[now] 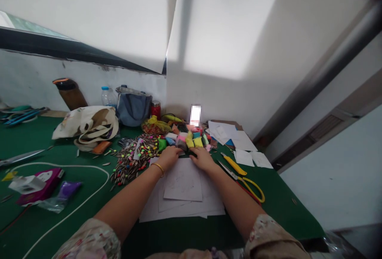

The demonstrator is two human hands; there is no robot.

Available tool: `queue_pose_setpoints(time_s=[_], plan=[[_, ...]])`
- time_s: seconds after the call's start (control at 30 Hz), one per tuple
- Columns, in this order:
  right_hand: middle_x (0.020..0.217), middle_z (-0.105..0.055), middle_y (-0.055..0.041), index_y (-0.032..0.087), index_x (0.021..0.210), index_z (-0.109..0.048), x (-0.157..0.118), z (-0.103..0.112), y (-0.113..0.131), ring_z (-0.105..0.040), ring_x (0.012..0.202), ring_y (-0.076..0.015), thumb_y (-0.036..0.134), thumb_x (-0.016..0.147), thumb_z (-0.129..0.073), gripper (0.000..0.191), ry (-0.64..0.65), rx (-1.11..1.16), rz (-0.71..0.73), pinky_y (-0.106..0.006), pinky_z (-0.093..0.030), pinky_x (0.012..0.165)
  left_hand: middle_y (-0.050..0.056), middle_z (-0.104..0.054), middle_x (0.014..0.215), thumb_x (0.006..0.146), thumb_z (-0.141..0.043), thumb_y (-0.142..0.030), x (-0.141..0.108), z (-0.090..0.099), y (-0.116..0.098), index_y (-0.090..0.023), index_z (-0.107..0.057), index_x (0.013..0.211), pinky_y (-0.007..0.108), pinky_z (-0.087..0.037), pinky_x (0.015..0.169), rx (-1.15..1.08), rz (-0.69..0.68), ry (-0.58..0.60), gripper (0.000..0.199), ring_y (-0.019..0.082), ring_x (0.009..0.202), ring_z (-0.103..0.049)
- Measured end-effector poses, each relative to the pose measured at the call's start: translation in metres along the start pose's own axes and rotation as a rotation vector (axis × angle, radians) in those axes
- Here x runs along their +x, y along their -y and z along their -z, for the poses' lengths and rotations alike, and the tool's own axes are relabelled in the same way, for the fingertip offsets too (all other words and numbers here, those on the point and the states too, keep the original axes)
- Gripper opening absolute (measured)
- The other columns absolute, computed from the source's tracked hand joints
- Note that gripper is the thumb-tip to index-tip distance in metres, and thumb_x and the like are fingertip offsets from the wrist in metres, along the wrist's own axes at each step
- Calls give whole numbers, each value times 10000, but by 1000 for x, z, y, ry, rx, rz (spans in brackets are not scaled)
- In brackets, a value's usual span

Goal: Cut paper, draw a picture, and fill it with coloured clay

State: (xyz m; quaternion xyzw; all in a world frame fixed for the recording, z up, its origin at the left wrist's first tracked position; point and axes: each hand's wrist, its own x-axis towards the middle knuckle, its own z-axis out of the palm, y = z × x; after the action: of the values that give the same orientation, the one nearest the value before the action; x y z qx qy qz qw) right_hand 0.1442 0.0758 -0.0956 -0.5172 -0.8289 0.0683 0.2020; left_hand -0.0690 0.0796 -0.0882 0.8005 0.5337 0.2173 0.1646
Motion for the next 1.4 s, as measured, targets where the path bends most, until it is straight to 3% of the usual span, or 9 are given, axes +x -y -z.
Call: queue_pose_setpoints(time_s=[0.13, 0.4, 0.8, 0.97, 1.07, 1.2, 1.33, 1.37, 1.4], plan=[[1191, -636, -95, 216, 1262, -616, -17, -5, 7, -538, 1127, -231, 238, 897, -552, 372, -36, -5, 36, -360, -408, 993, 96, -720, 1037, 866, -494, -197, -9, 2, -6, -215, -715, 1096, 328, -442, 933, -46, 7, -65, 320, 225, 984, -635], [1262, -609, -88, 227, 1233, -634, -60, -21, 12, -522, 1166, -230, 227, 904, -539, 342, -68, 46, 109, -403, -401, 1023, 93, -708, 987, 915, -441, -283, -67, -1, 8, -165, -694, 1003, 315, -478, 833, -172, 126, -272, 293, 219, 920, -633], [1125, -657, -59, 257, 1094, -695, -52, -10, 9, -550, 1049, -215, 268, 911, -578, 218, -38, 2, 77, -360, -413, 936, 82, -714, 982, 874, -507, -319, -53, -1, 16, -179, -714, 960, 339, -465, 862, -291, 117, -260, 264, 227, 934, -623], [1085, -668, -54, 233, 1031, -715, -51, 0, 15, -554, 1053, -212, 287, 946, -526, 214, -97, 71, 102, -358, -402, 950, 61, -698, 815, 837, -576, -376, -61, 9, 1, -180, -709, 765, 346, -473, 830, -362, 109, -226, 248, 225, 847, -622], [1112, -644, -76, 219, 1164, -658, -53, 12, 35, -560, 1048, -218, 355, 938, -544, 288, -121, 195, 166, -353, -428, 923, 55, -702, 858, 848, -575, -337, -64, 7, -19, -184, -704, 945, 333, -491, 814, -439, 78, -189, 223, 206, 845, -637], [979, -633, -42, 241, 1214, -614, -53, 26, 67, -591, 838, -171, 411, 897, -608, 360, -50, 387, 225, -285, -470, 758, 66, -716, 914, 860, -564, -314, -66, 1, -44, -166, -553, 1257, 294, -532, 695, -602, 60, -108, 423, 180, 778, -672], [866, -617, -24, 234, 950, -683, -52, 26, 77, -585, 790, -156, 334, 930, -558, 162, -79, 409, 199, -267, -456, 713, 63, -727, 896, 850, -576, -406, -65, 27, -40, -178, -631, 1175, 279, -532, 666, -585, 2, 106, 401, 181, 761, -675], [861, -617, -27, 228, 926, -677, -52, 24, 74, -587, 799, -160, 323, 932, -550, 159, -90, 407, 190, -271, -459, 718, 46, -728, 850, 839, -588, -419, -64, 41, -31, -190, -659, 1142, 276, -529, 674, -458, 20, 116, 386, 180, 751, -671], [859, -618, -31, 224, 919, -670, -52, 22, 71, -589, 805, -165, 316, 931, -544, 157, -106, 404, 176, -276, -464, 722, 31, -726, 826, 832, -588, -436, -63, 58, -19, -211, -689, 1088, 277, -526, 693, -293, 96, 30, 356, 181, 757, -669]])
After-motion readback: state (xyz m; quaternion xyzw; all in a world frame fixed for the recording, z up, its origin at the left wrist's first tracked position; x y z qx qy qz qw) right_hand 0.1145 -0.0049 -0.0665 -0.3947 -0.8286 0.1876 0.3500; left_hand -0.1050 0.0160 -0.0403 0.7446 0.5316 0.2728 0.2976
